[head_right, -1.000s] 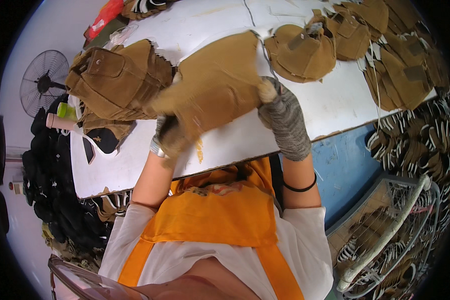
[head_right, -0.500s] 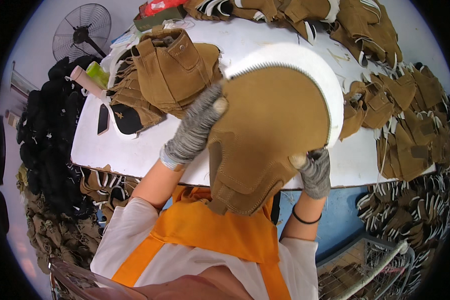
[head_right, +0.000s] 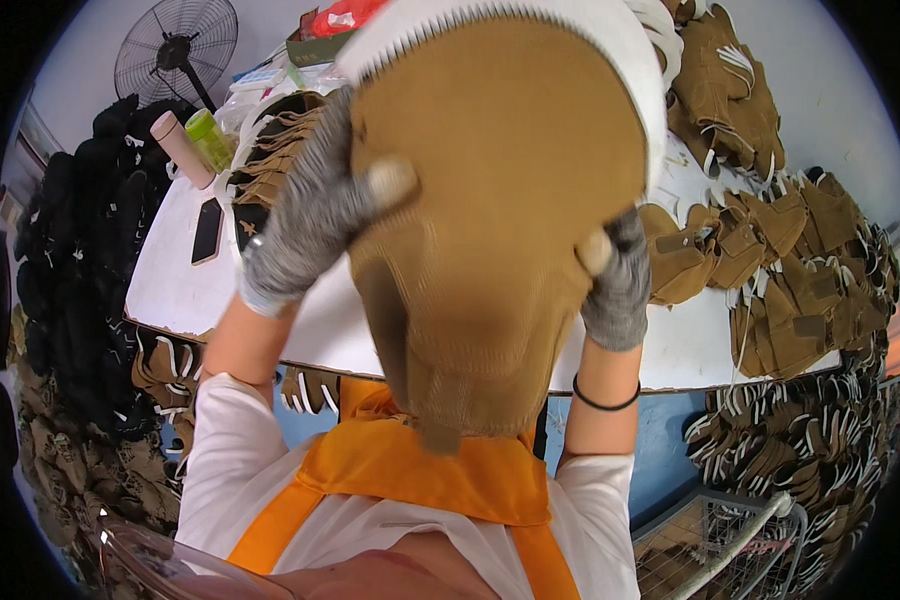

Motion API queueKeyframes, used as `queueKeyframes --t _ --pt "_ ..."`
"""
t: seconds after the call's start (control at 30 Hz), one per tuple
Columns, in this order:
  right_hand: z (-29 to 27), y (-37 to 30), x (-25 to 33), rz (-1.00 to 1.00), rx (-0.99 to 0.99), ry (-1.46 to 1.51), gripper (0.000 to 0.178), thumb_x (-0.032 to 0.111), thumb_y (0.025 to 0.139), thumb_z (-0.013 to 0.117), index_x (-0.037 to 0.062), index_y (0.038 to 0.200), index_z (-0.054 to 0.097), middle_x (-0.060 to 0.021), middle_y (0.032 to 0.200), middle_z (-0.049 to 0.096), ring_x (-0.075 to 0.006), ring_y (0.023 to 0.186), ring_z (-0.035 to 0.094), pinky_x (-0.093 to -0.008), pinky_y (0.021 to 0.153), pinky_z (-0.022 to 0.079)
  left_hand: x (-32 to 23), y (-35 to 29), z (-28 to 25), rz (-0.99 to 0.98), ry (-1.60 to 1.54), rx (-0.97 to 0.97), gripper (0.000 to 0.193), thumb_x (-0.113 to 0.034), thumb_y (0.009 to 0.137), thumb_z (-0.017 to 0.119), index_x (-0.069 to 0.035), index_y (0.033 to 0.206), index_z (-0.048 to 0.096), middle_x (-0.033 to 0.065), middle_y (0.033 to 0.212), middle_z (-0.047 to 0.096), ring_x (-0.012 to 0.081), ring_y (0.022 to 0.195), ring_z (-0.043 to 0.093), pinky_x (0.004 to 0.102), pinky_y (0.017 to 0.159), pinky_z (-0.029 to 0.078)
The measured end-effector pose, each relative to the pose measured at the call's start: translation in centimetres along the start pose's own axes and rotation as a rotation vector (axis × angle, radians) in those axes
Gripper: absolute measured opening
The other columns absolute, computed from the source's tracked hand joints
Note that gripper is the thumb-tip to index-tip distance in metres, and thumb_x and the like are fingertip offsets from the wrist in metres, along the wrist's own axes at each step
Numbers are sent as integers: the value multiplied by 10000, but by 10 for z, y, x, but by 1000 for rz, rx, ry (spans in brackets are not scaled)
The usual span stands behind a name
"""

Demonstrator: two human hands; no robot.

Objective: The person uses snips to trim excess threads and material from several brown boot uppers, handling them one by one at a workbench.

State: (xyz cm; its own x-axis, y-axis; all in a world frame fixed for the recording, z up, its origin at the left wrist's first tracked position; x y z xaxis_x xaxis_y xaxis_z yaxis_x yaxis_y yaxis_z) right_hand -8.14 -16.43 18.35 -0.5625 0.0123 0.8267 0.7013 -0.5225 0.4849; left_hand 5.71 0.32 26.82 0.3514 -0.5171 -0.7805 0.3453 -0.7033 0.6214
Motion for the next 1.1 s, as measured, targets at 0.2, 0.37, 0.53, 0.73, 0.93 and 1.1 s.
queueKeyframes --t 0.2,0.37,0.53,0.73,0.93,1.1 --pt "60 94 3 -166 12 -666 399 17 763 638 106 1145 564 -69 855 555 -130 629 530 -252 520 449 16 37 -94 -167 128 -43 325 -175 929 521 -22 1215 504 97 1164 571 159 1029 567 285 905 453" --pt "48 131 -86 487 -144 -310 217 275 883 567 75 962 603 -28 556 520 -88 364 417 -223 311 331 80 45 -102 -224 1445 424 395 -200 976 358 -41 1336 393 83 1348 459 135 1200 444 250 1027 338" --pt "60 114 -97 476 -60 -306 344 385 907 510 88 1040 622 -8 581 544 -68 369 400 -207 307 318 116 7 -149 161 757 61 321 -140 899 453 -41 1186 558 146 1071 619 234 992 580 325 873 444" --pt "45 105 -101 432 -91 -410 287 323 904 507 94 1050 599 -10 574 538 -77 368 405 -210 316 330 126 8 -133 69 1049 173 268 -122 886 447 -39 1106 576 162 1040 623 274 963 587 346 861 457" --pt "23 91 -113 435 -107 -651 274 280 909 478 82 1076 569 -13 555 502 -96 360 379 -231 316 320 106 21 -154 -359 882 -77 430 -345 853 606 -40 1150 550 165 1019 626 275 969 600 344 871 453" --pt "39 100 -119 383 -87 -500 238 302 905 481 97 999 557 21 535 458 -79 366 359 -226 318 307 -4 50 -83 215 671 -121 464 -421 858 591 -96 1187 557 150 1095 600 275 1041 568 342 910 444"
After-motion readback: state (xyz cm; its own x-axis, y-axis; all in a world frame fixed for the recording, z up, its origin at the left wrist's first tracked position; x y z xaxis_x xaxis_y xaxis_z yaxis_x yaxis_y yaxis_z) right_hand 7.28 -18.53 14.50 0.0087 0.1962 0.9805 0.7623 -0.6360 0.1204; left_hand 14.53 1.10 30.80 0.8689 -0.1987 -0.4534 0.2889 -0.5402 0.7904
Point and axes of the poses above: each hand's wrist, its own y-axis towards the middle knuckle, its own z-axis out of the palm, x = y × z, the point moved 10 cm from there along y, towards the middle knuckle
